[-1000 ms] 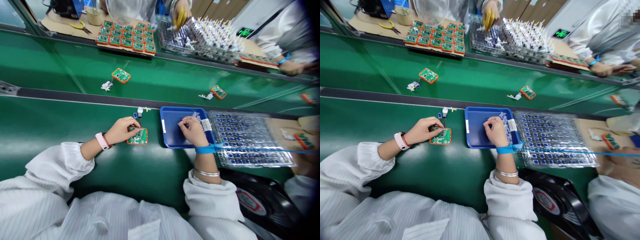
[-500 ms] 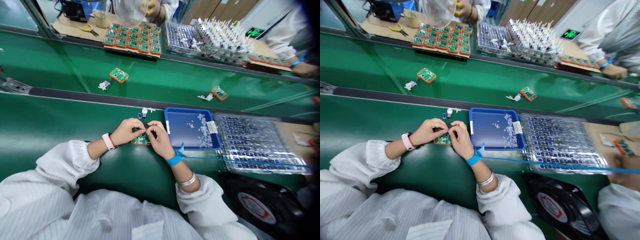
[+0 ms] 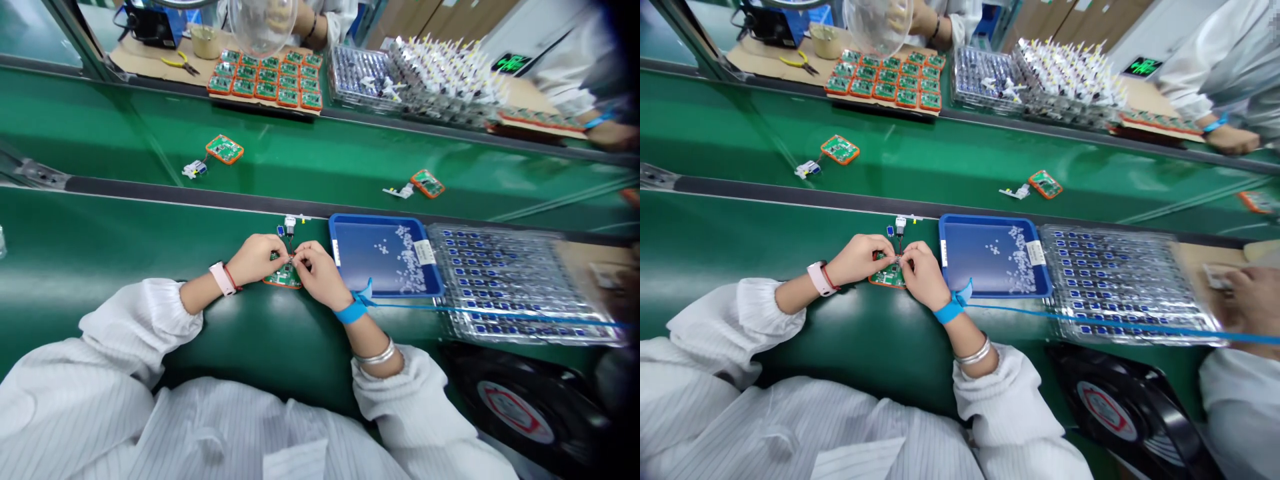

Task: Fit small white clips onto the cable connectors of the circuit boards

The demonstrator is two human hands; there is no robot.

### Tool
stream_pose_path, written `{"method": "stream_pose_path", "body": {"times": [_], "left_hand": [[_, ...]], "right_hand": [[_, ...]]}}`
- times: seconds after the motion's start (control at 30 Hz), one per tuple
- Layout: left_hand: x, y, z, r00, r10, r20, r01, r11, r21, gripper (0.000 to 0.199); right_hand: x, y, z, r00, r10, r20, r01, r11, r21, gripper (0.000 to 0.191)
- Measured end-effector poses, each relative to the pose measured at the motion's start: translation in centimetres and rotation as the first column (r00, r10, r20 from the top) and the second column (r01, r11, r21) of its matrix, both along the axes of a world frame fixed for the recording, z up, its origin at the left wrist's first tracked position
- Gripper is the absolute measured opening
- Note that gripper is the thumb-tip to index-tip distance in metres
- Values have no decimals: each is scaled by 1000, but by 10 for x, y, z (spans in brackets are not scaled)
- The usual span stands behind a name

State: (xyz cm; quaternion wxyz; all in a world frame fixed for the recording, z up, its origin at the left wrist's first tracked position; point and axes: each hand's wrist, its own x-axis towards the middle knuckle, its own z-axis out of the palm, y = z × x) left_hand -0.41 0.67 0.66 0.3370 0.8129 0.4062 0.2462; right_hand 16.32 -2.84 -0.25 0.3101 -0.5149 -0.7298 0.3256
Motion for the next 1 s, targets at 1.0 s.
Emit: {"method": "stream_pose_path", "body": {"times": [1.0], "left_hand": [[-81,192,0,798,524,-297,-363,812,457,64]], "right_hand": [[186,41,-46,837,-374,399,220,898,380,18]]}}
